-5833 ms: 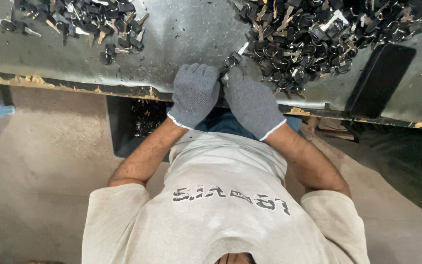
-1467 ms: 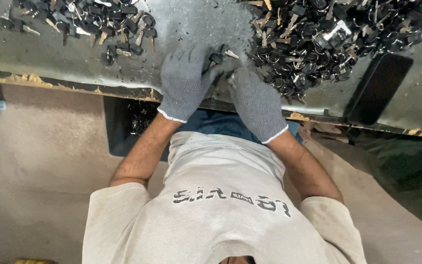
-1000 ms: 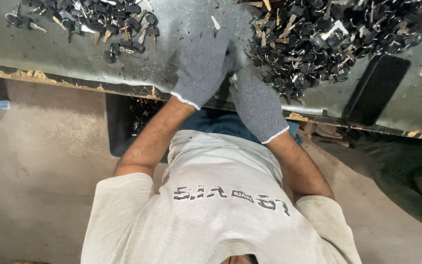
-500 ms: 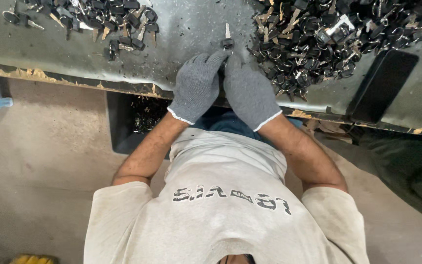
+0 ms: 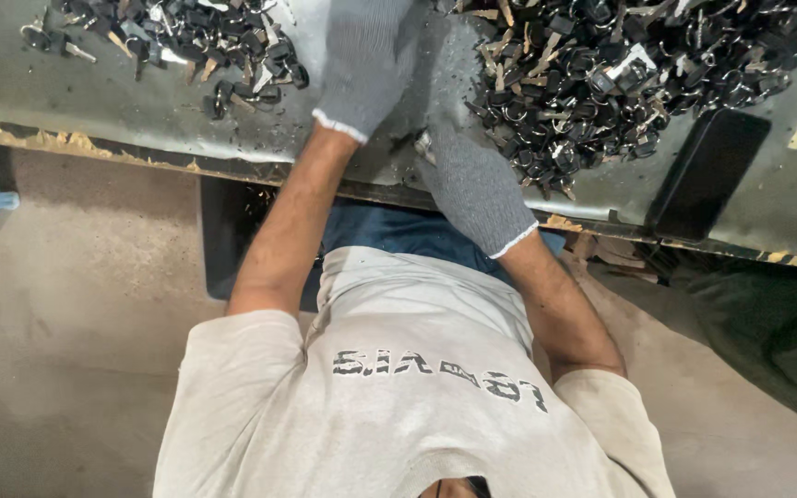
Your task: The person picks keys one at a time from a large pile on the workbench, turns each key over in their gloved hands, and drops it into a bin below the bench, repeating this cycle throughout the episode.
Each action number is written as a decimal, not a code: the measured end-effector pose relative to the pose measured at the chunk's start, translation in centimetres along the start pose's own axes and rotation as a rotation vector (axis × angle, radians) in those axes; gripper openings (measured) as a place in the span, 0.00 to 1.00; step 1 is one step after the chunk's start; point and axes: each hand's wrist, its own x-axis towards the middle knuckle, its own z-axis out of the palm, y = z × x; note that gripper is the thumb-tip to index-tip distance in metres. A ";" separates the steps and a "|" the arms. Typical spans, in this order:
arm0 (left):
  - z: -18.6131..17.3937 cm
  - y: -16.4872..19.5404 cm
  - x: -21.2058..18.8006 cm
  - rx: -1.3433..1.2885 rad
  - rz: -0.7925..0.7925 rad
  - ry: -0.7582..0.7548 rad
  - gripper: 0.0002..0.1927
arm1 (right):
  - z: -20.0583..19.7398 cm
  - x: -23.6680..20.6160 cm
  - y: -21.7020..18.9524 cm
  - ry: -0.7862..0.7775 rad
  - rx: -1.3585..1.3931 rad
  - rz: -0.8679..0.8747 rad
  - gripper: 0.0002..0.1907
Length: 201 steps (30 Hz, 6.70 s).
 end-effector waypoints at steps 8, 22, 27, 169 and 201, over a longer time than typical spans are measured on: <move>-2.1 2.2 -3.9 0.118 0.039 -0.068 0.28 | 0.0 -1.5 1.0 -0.098 0.052 0.081 0.17; -1.9 4.4 -5.3 0.029 -0.208 -0.229 0.16 | -0.4 -1.5 0.7 -0.011 0.134 0.164 0.21; -2.0 4.8 -6.5 0.167 -0.123 -0.217 0.13 | 0.1 -0.2 1.3 -0.005 0.102 0.130 0.18; -0.1 5.2 -10.3 0.161 -0.004 -0.202 0.08 | 1.8 -1.0 -0.4 0.034 -0.267 0.061 0.08; -2.8 4.8 -6.1 0.083 -0.194 -0.170 0.10 | 0.1 0.3 0.7 -0.002 -0.008 0.057 0.18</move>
